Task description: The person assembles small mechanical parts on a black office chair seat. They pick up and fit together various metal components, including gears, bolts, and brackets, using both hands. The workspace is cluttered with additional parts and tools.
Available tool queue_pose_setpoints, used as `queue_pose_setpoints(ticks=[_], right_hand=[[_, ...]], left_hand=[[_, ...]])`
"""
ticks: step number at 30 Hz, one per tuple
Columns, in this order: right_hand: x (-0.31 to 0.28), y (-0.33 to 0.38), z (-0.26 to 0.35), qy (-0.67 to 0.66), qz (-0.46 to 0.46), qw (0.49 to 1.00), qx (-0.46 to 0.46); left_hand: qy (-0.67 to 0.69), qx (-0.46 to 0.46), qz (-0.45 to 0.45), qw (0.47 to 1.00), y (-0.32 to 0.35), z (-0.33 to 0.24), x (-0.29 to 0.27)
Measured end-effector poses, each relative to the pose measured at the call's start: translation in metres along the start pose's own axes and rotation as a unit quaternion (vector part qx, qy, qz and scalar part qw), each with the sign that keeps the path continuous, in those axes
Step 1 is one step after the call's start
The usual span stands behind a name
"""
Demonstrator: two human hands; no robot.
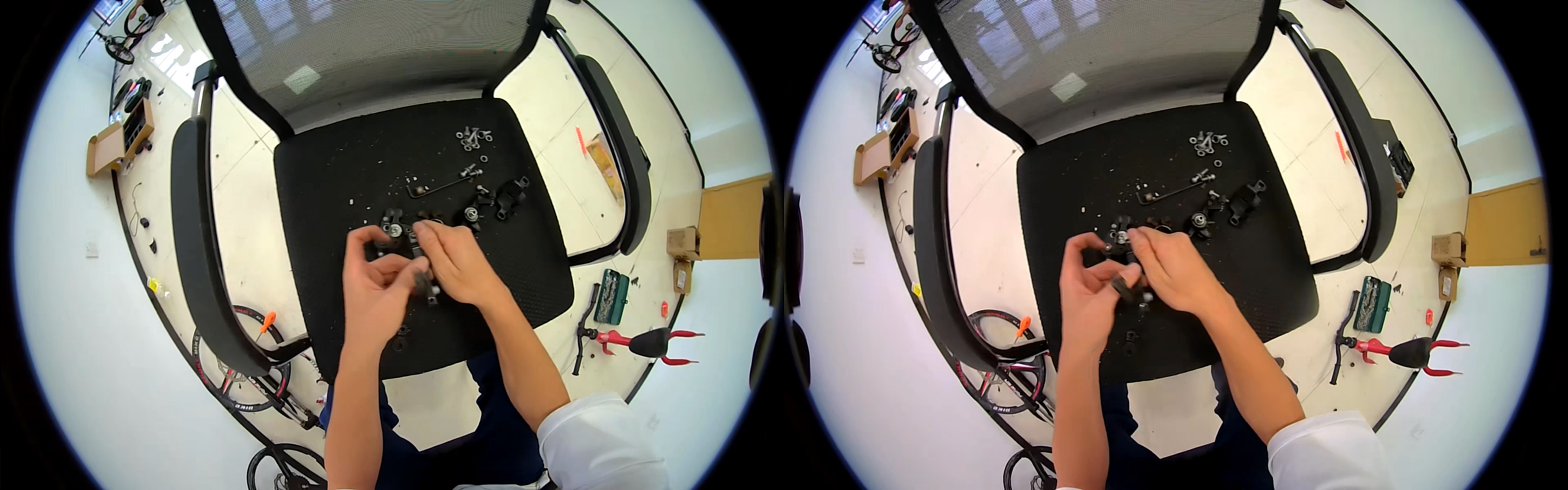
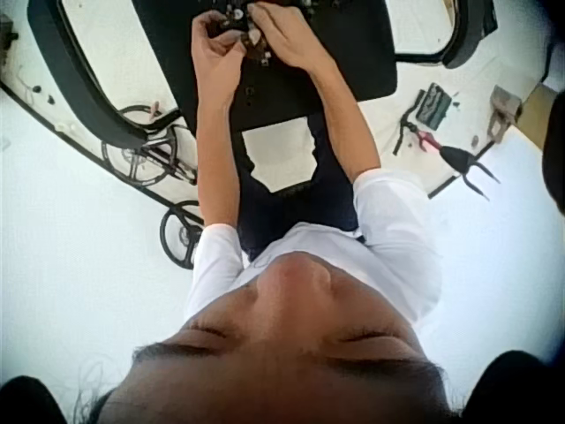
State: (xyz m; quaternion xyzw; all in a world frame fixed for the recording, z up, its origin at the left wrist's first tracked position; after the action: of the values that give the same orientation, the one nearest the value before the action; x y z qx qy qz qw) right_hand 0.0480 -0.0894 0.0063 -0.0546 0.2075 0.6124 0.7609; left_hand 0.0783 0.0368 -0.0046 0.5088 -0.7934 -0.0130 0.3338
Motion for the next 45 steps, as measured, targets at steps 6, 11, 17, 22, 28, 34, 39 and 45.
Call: queue_pose_setpoints(ticks=[6,11,17,22,28,34,39,45], right_hand=[[-0.005,-0.008,-0.003,0.041,0.016,0.998,-0.036],[-0.005,-0.002,-0.008,0.021,0.028,0.999,0.009],[-0.006,-0.007,-0.001,0.057,0.004,0.997,-0.050],[-0.002,0.000,0.004,0.030,-0.039,0.992,-0.120],[-0.003,-0.009,-0.011,-0.145,-0.007,0.989,-0.032],[-0.001,-0.009,-0.010,-0.083,-0.007,0.996,-0.045],[-0.006,-0.004,-0.012,-0.176,0.008,0.984,-0.033],[0.001,-0.012,-0.015,-0.104,0.047,0.993,0.005]], left_hand=[[-0.006,0.062,-0.010,0.998,-0.013,-0.018,0.002],[-0.090,0.059,-0.003,0.994,-0.003,-0.006,-0.006],[-0.042,0.058,-0.005,0.997,-0.010,-0.014,-0.003],[-0.039,0.029,-0.045,0.998,-0.002,-0.015,-0.011],[-0.058,0.063,-0.030,0.996,-0.003,-0.014,-0.006],[-0.064,0.077,-0.019,0.995,-0.009,-0.012,-0.009],[-0.090,0.078,-0.046,0.992,-0.001,-0.013,-0.009],[-0.099,0.101,-0.027,0.990,-0.008,-0.010,-0.010]])
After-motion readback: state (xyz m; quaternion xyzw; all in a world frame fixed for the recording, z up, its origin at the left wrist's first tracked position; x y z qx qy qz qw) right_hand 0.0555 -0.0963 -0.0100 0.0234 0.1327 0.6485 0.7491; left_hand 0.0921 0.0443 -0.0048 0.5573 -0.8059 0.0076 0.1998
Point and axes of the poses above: each hand's wrist, its own y-axis away from the middle knuckle, its own x-axis out of the palm, z = x × y, the point moved 5 cm from there along -y, towards the middle knuckle, and after that the axes turned 12 degrees about y, right-handed, at the moved point
